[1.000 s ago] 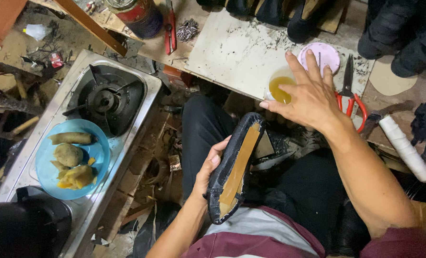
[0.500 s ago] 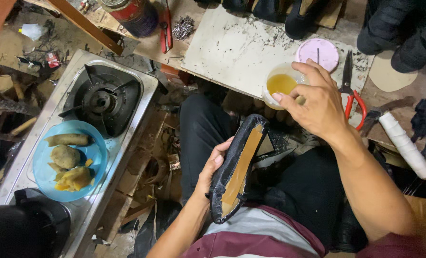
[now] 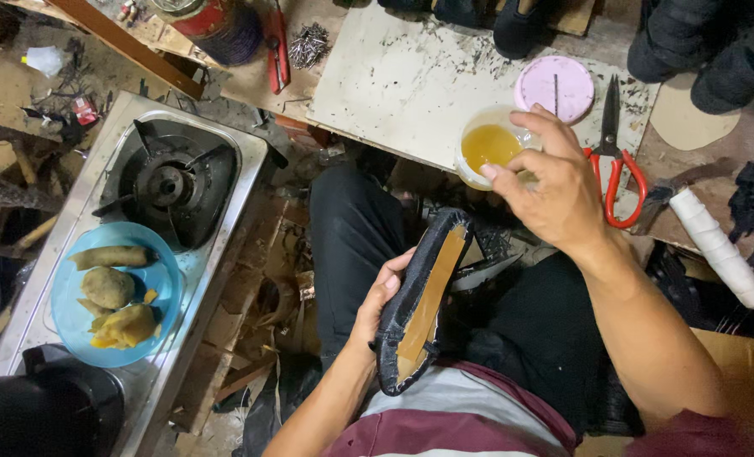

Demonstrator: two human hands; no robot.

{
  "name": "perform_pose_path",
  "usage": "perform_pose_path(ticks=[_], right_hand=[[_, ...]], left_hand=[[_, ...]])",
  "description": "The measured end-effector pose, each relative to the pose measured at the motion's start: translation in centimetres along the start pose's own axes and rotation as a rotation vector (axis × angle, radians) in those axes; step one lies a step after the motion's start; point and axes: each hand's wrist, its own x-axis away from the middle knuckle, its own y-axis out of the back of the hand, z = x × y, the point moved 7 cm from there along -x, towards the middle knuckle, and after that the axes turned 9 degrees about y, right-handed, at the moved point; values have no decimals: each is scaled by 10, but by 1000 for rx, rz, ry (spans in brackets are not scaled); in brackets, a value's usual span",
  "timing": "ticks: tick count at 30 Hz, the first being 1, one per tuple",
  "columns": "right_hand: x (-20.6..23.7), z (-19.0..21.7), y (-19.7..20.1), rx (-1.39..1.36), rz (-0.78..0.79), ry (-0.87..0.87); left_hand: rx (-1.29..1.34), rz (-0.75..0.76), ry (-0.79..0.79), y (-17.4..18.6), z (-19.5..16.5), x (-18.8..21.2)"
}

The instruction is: The person applies a yellow liquid to the sole of a black shoe using their fingers, then places the shoe on a shelf. The person repeats this process with another shoe.

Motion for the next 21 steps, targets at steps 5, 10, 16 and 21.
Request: perform_pose_path(ticks=[5,10,16,21], right_hand=[[-3,0,9,55,-29,24],[6,25,21,-11,-62,78],[42,71,8,-375,-98,87],[60,75,-9,-437,-85,59]], left_hand=[[5,-6,-30,5,-6,-6],[156,143,-25,-9,-12,-5],[201,217,12,-27,-18,4],[207,241,48,-33,-19,6]])
